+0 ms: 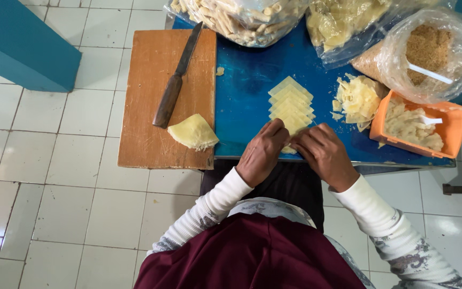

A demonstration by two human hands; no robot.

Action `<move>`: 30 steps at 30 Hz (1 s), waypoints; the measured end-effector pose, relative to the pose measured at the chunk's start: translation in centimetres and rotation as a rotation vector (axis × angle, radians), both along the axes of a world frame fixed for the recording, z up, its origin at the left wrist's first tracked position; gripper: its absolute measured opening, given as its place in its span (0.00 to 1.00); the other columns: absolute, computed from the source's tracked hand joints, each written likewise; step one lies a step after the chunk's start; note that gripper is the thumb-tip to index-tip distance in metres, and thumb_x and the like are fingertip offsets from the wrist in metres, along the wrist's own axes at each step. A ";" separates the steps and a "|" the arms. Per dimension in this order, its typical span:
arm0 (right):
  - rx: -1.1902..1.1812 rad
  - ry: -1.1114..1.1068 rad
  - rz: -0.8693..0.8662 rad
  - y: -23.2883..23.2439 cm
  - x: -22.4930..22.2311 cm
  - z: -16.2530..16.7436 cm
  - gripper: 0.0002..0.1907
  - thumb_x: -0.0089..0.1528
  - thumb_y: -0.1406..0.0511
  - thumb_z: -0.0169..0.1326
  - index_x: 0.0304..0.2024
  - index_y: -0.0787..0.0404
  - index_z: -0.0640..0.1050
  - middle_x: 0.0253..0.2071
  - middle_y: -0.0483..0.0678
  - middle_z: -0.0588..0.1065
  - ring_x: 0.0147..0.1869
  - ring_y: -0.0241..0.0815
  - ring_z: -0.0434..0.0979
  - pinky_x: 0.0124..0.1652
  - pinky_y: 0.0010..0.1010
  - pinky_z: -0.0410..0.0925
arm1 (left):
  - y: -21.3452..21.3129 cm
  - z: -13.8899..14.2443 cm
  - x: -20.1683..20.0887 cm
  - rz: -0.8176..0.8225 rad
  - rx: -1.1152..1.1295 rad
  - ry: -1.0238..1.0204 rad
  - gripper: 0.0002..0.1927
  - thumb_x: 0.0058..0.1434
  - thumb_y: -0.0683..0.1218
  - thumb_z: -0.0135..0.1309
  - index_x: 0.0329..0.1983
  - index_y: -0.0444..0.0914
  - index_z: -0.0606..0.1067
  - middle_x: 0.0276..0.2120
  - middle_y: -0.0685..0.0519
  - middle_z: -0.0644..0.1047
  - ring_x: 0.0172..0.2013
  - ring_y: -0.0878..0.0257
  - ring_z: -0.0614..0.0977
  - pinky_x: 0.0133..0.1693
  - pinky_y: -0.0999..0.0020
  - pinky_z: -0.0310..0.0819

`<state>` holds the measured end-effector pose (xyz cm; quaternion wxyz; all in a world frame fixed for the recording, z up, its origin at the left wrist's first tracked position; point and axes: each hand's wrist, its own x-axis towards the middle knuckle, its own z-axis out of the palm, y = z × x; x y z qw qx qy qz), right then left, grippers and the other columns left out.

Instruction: The person sits at a blue table and arranges thin square pastry sheets one at a time into an overlapping herringbone stack, occasionally spooning brown powder from a plastic bag onto the sheets and folding or repositioning pieces by hand. Finished stacks accumulate on the table beside a bag of rolled snacks.

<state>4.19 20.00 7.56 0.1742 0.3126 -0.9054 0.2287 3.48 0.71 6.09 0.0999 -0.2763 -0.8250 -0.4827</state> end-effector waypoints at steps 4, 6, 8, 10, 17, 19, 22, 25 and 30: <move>0.027 0.051 -0.082 -0.5 0.8 -0.3 0.09 0.62 0.70 0.64 0.44 0.63 0.80 0.41 0.48 0.74 0.45 0.48 0.72 0.46 0.36 0.67 | 0.1 -0.1 -0.2 0.035 -0.047 0.021 0.04 0.61 0.35 0.52 0.36 0.34 0.69 0.39 0.45 0.67 0.42 0.47 0.75 0.42 0.55 0.71; 0.035 0.078 -0.094 -0.6 1.5 -0.3 0.12 0.62 0.71 0.62 0.48 0.63 0.80 0.43 0.47 0.75 0.47 0.47 0.72 0.47 0.36 0.68 | 0.2 -0.2 0.0 0.044 -0.030 0.020 0.04 0.61 0.35 0.51 0.38 0.34 0.69 0.40 0.46 0.67 0.44 0.47 0.76 0.42 0.55 0.72; 0.063 0.109 -0.087 -0.6 2.0 -0.3 0.18 0.60 0.72 0.59 0.53 0.63 0.80 0.45 0.47 0.75 0.49 0.46 0.72 0.49 0.37 0.68 | 0.2 -0.2 0.1 0.065 -0.055 0.018 0.05 0.62 0.35 0.51 0.40 0.33 0.69 0.41 0.45 0.68 0.43 0.46 0.76 0.42 0.55 0.72; 0.147 0.113 -0.132 -0.7 2.6 -0.4 0.22 0.60 0.71 0.59 0.58 0.61 0.79 0.48 0.46 0.74 0.51 0.46 0.70 0.50 0.37 0.67 | 0.2 -0.3 0.3 0.085 -0.055 0.044 0.06 0.63 0.35 0.51 0.42 0.31 0.69 0.42 0.44 0.69 0.44 0.45 0.76 0.41 0.55 0.73; 0.415 0.101 -0.292 -1.1 2.0 -1.4 0.35 0.63 0.73 0.55 0.73 0.50 0.69 0.59 0.45 0.65 0.52 0.47 0.64 0.51 0.41 0.61 | 0.1 -1.8 2.3 0.190 -0.084 0.077 0.09 0.68 0.38 0.53 0.50 0.32 0.71 0.50 0.42 0.71 0.49 0.47 0.77 0.45 0.58 0.74; 0.397 0.094 -0.277 -1.4 1.0 -1.9 0.35 0.63 0.73 0.55 0.73 0.50 0.68 0.60 0.46 0.65 0.52 0.48 0.65 0.51 0.44 0.60 | -0.4 -2.6 2.7 0.191 -0.168 0.150 0.13 0.68 0.41 0.54 0.54 0.33 0.72 0.53 0.43 0.71 0.52 0.49 0.77 0.50 0.59 0.74; 0.471 0.087 -0.280 -1.9 -1.4 -2.5 0.38 0.62 0.76 0.53 0.75 0.49 0.67 0.61 0.45 0.65 0.52 0.46 0.65 0.51 0.43 0.60 | -1.3 -3.8 3.0 0.163 -0.303 0.244 0.19 0.67 0.44 0.55 0.60 0.35 0.73 0.58 0.46 0.72 0.57 0.52 0.75 0.56 0.59 0.70; 0.405 0.006 -0.240 -1.5 -3.8 -2.4 0.40 0.60 0.78 0.53 0.74 0.48 0.67 0.59 0.46 0.67 0.51 0.47 0.65 0.49 0.41 0.60 | -1.5 -4.5 3.1 0.150 -0.363 0.265 0.21 0.67 0.46 0.56 0.61 0.37 0.73 0.60 0.48 0.72 0.59 0.54 0.74 0.58 0.58 0.67; 0.069 -0.093 -0.025 -1.6 -4.1 -1.5 0.36 0.63 0.73 0.55 0.74 0.50 0.66 0.49 0.43 0.73 0.52 0.46 0.69 0.50 0.42 0.58 | -2.0 -4.8 3.0 0.145 -0.356 0.262 0.20 0.68 0.46 0.56 0.62 0.38 0.73 0.58 0.50 0.73 0.59 0.56 0.74 0.61 0.58 0.66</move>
